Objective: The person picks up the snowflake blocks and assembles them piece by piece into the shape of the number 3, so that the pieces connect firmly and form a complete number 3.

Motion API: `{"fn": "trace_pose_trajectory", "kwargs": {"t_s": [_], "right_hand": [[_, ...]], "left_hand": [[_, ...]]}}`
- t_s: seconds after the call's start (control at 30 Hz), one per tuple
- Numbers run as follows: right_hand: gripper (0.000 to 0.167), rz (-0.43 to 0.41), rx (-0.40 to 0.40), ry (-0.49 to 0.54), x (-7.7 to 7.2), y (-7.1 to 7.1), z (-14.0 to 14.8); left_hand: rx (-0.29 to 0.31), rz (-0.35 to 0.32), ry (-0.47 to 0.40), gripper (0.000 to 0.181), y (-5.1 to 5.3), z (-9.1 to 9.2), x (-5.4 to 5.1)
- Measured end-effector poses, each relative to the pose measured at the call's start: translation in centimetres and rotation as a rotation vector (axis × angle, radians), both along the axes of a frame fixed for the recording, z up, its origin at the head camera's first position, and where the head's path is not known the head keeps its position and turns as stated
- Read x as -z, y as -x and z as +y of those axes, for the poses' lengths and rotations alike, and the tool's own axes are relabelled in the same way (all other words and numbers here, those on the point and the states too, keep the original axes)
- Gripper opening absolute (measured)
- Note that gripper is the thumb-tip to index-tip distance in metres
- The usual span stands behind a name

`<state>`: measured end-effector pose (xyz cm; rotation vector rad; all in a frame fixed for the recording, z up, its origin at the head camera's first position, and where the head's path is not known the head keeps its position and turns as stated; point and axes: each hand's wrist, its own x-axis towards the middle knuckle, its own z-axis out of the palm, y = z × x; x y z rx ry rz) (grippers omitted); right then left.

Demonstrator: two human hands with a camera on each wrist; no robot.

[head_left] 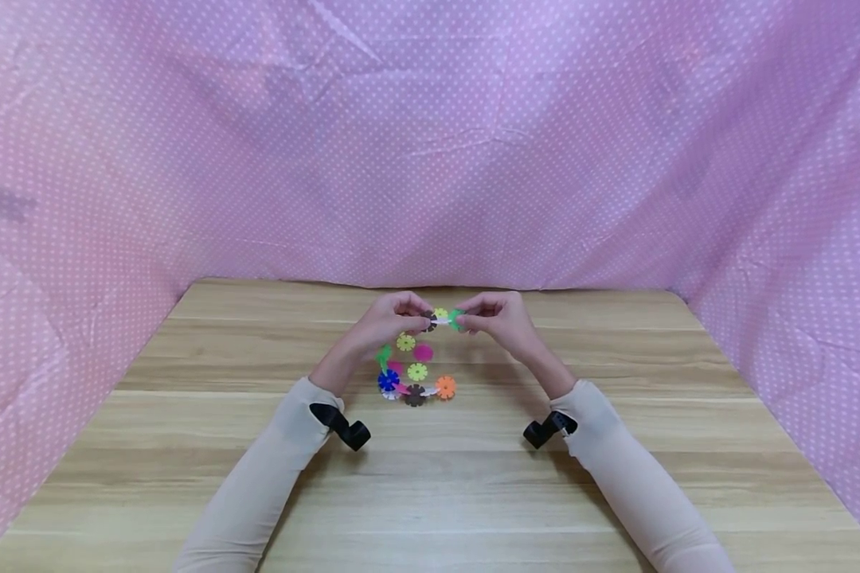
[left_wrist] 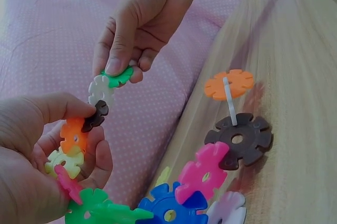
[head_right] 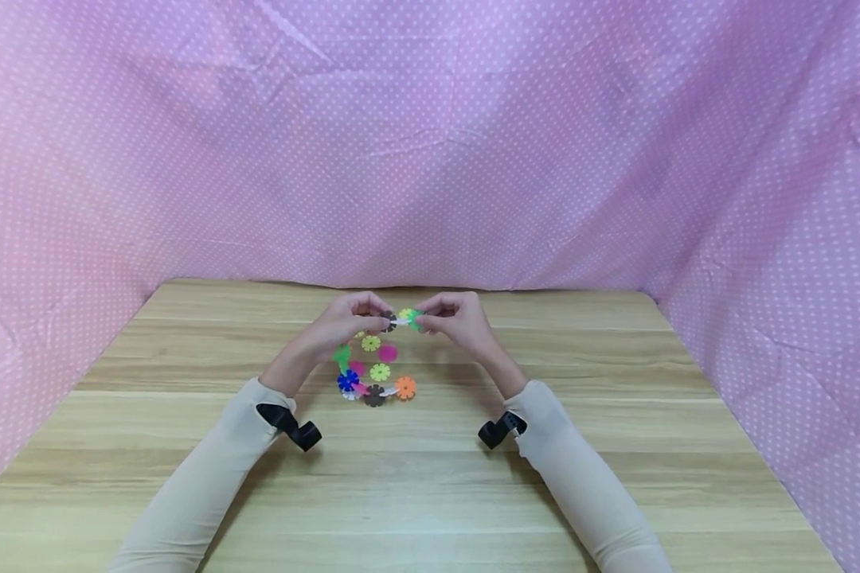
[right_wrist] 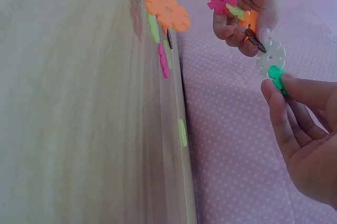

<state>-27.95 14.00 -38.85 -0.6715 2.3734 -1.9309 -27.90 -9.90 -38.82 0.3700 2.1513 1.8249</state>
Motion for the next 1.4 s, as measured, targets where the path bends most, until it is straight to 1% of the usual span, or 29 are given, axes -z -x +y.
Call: {"fn": "trace_pose_trajectory", "kwargs": {"t_s": [0.23,0.4,0.6,0.77,0.97,1.1,1.2,1.3,1.4], "right_hand": [[0.018,-0.005,0.007,0.013,0.0,0.0,-0.04],[0.019,0.005,0.014,0.048,-0.01,-0.06,-0.01],[0.019,0.009,0.013,0.088,-0.2,-0.06,0.1],[0.018,0.015,0.0,0.06,-0.42,-0.05,0.24],[0.019,0.002,-0.002,0.047,-0.53,-0.13,0.2],[0.018,0.004,0.005,0.044,-0.51,-0.13,0.07],[0.018,-0.012,0.002,0.039,-0.44,-0.12,0.02],[0.02,-0.05,-0.014,0.039,-0.4,-0.1,0.0],[0.021,-0.093,-0.034,0.012,-0.46,-0.03,0.13]], "left_hand": [[-0.005,0.027,-0.001,0.022,-0.13,0.24,-0.33],[-0.015,0.04,-0.01,0.021,-0.28,0.4,-0.59],[-0.032,0.012,-0.028,0.022,-0.3,0.64,-0.7],[-0.036,-0.01,-0.036,0.022,-0.29,0.7,-0.67],[-0.032,0.004,-0.039,0.021,-0.25,0.71,-0.49],[-0.028,0.018,-0.032,0.021,-0.31,0.72,-0.57],[-0.016,0.028,-0.027,0.021,-0.36,0.62,-0.63],[0.002,0.044,-0.01,0.021,-0.33,0.43,-0.51],[0.023,0.063,0.017,0.021,-0.34,0.25,-0.45]]}}
